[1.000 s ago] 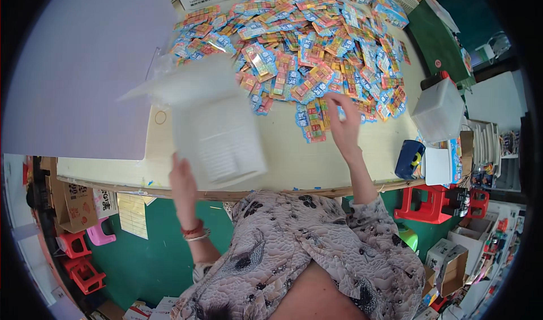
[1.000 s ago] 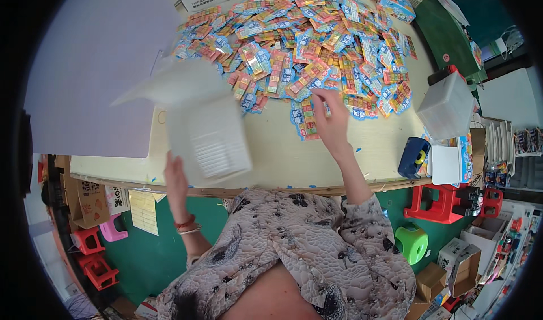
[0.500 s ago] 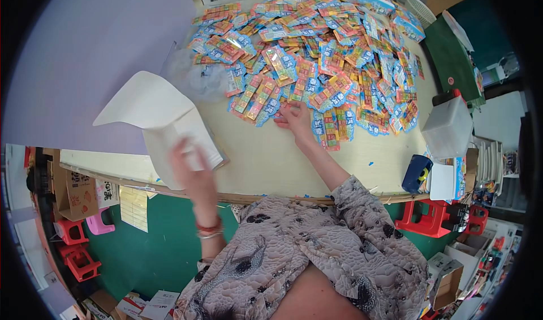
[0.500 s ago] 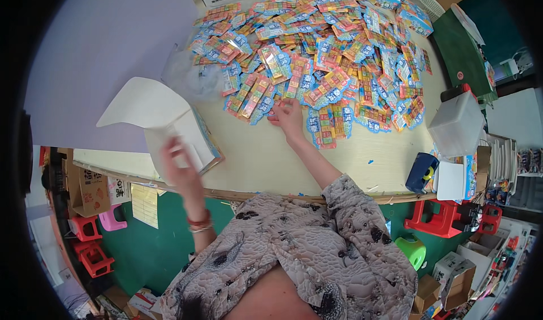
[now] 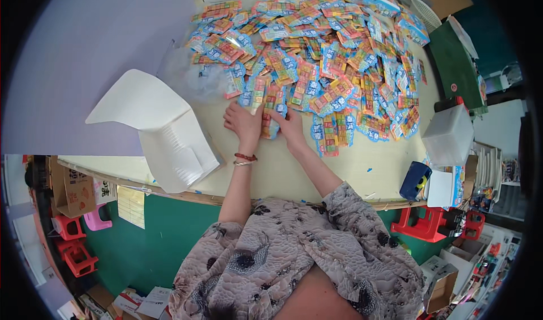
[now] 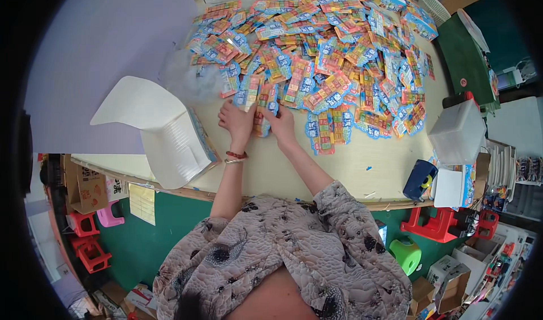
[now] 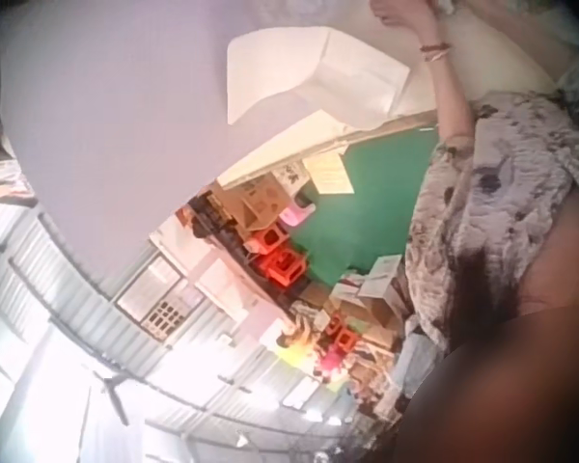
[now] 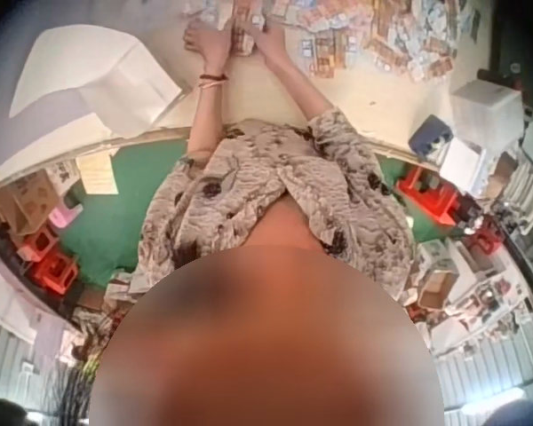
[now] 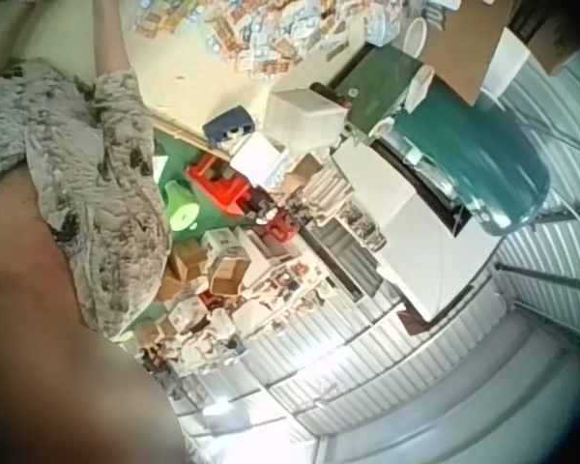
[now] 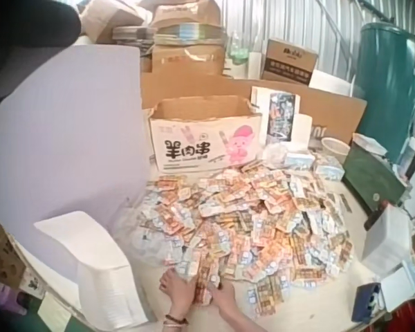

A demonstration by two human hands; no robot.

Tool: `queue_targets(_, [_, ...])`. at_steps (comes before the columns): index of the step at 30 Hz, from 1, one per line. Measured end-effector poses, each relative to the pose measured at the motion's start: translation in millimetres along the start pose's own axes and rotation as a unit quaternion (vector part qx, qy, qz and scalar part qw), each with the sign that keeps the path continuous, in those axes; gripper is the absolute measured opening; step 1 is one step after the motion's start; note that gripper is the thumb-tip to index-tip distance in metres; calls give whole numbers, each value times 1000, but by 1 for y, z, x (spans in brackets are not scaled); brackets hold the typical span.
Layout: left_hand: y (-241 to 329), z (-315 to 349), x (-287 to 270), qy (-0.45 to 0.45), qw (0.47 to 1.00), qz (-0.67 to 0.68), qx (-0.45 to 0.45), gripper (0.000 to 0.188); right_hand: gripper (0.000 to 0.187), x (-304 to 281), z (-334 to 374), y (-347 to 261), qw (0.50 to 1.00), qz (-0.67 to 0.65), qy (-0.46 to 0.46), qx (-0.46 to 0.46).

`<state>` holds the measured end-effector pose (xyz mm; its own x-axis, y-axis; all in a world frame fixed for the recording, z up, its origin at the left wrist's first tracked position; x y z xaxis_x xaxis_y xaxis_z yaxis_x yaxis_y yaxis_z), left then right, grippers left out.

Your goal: Packaging small colorful sachets or cards into retail display boxes.

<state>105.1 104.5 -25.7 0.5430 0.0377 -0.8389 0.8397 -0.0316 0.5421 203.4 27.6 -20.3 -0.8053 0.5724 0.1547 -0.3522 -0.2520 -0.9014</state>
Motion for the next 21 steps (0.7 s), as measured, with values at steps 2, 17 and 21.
queue_targets(2, [3, 14, -1, -25, 999, 12, 22, 75, 26, -11, -8, 16, 979, 113, 74, -153])
queue_targets(17, [-19, 46, -68, -385, 870, 280, 128, 23, 21, -65, 63, -63, 663, 664, -283, -199])
queue_targets(21, [2, 72, -87, -447, 840, 268, 152, 42, 31, -55, 71, -50, 685, 624, -219, -305])
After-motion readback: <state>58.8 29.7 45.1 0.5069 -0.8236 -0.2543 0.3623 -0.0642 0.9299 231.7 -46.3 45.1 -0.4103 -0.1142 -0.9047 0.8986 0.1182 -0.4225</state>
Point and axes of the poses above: each hand's wrist, its own z-axis away from the middle knuckle, its own x-axis out of the palm, y = z × x, the point moved 1 cm from there along -z, towards the middle knuckle, and after that the axes turned 1 degree about -y, right-handed, at the moved point
